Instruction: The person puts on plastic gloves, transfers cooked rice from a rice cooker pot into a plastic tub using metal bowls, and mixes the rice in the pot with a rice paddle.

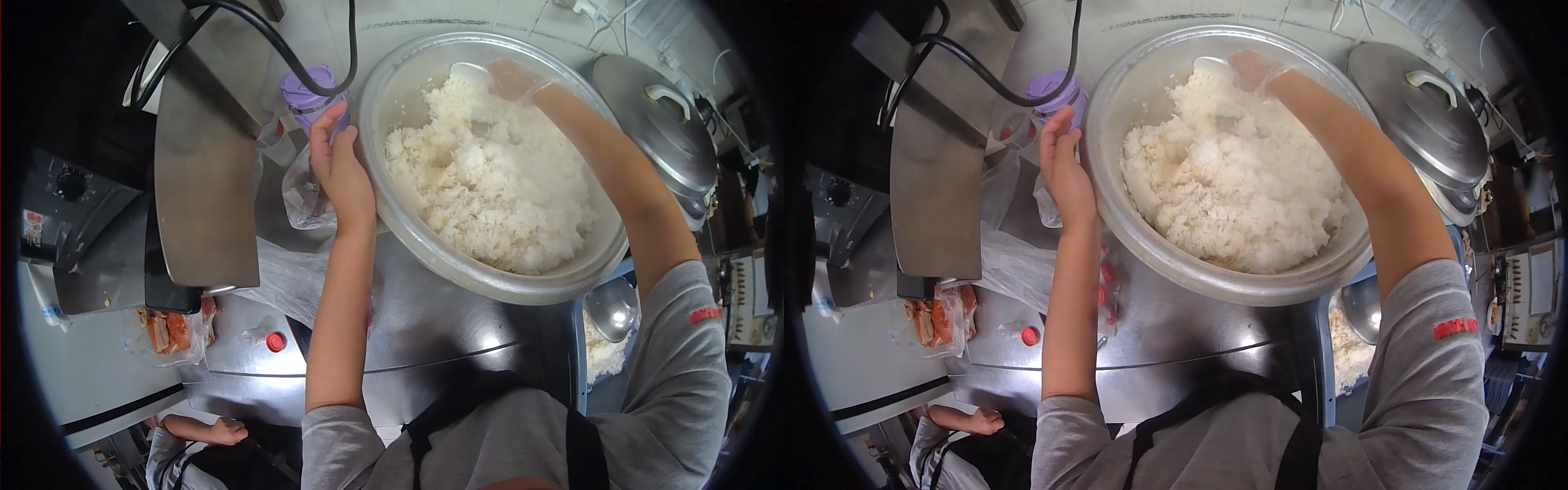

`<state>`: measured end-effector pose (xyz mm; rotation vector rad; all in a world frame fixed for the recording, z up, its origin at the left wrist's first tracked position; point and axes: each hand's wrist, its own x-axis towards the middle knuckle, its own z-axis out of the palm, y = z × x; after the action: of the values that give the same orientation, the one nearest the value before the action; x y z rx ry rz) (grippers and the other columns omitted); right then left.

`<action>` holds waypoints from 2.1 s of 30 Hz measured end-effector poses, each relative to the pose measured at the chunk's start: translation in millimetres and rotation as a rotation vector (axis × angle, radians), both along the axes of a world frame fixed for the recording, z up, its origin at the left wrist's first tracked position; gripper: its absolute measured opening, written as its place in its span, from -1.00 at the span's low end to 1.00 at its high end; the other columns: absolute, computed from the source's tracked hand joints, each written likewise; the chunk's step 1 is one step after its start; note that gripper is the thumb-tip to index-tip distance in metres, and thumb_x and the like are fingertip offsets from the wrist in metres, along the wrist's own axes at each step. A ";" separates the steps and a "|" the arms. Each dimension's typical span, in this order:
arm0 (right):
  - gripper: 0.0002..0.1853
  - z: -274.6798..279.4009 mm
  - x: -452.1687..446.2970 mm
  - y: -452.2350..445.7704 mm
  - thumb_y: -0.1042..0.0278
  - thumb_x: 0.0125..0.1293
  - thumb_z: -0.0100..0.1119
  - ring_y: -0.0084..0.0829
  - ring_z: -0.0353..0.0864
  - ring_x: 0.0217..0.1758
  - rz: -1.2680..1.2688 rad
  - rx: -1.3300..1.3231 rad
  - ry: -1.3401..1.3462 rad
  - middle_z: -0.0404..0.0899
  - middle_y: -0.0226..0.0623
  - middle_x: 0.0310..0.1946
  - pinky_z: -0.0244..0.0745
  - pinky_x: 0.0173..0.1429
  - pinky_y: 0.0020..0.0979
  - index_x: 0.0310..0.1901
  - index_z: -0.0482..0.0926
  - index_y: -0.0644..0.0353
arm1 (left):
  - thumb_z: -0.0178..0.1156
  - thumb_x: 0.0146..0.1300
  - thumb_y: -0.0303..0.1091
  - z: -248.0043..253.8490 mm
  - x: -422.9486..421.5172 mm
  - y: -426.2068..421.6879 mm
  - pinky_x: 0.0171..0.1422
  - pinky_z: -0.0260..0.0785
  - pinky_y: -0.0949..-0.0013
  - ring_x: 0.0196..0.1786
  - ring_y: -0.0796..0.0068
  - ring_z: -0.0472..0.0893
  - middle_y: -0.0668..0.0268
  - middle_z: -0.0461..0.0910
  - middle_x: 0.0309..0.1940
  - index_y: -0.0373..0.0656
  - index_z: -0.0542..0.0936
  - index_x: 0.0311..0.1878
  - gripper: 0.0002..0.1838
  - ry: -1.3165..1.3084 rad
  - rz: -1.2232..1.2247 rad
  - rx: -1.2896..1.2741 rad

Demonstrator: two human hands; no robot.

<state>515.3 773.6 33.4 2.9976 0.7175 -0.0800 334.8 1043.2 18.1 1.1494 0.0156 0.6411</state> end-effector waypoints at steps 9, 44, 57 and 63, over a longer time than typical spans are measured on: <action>-0.77 -15.5 -52.0 56.8 0.38 0.08 0.13 -0.02 0.62 -0.28 0.116 -0.051 0.122 0.60 0.05 -0.40 0.50 -0.17 -0.17 -0.27 0.59 0.35 | 0.01 0.12 -0.56 -3.6 7.3 -0.8 -0.08 0.24 0.58 -0.25 0.64 0.38 0.37 0.47 -0.08 -0.23 0.50 -0.02 -0.68 -0.007 0.039 0.077; -0.64 -29.9 -76.6 143.2 0.19 0.24 -0.02 -0.23 0.55 0.04 0.018 -0.294 0.083 0.56 -0.12 -0.02 0.43 0.09 -0.26 -0.02 0.58 0.16 | -0.05 0.25 -0.41 -3.0 -2.7 4.9 0.32 0.11 0.38 0.17 0.38 0.37 0.21 0.45 0.05 -0.27 0.45 0.02 -0.71 -0.022 -0.046 -0.058; -0.60 7.6 -99.0 140.6 0.21 0.08 0.24 -0.27 0.62 -0.21 0.083 -0.299 0.334 0.62 -0.09 -0.25 0.51 -0.15 -0.27 -0.05 0.58 0.22 | -0.08 0.28 -0.39 -1.5 -0.8 6.9 0.28 0.12 0.41 0.13 0.45 0.38 0.23 0.45 0.04 -0.26 0.46 0.01 -0.71 -0.041 -0.081 -0.123; -0.61 25.5 23.8 32.5 0.17 0.15 0.18 -0.19 0.61 -0.15 0.123 -0.271 0.260 0.61 -0.04 -0.21 0.50 -0.08 -0.24 -0.04 0.54 0.23 | -0.10 0.31 -0.36 -1.5 -8.2 9.0 0.28 0.12 0.42 0.14 0.47 0.38 0.24 0.45 0.05 -0.25 0.44 0.04 -0.70 -0.024 -0.114 -0.234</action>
<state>539.2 806.2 58.9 2.7043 0.8358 -0.5244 326.6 1052.2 16.6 0.9097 0.0047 0.5361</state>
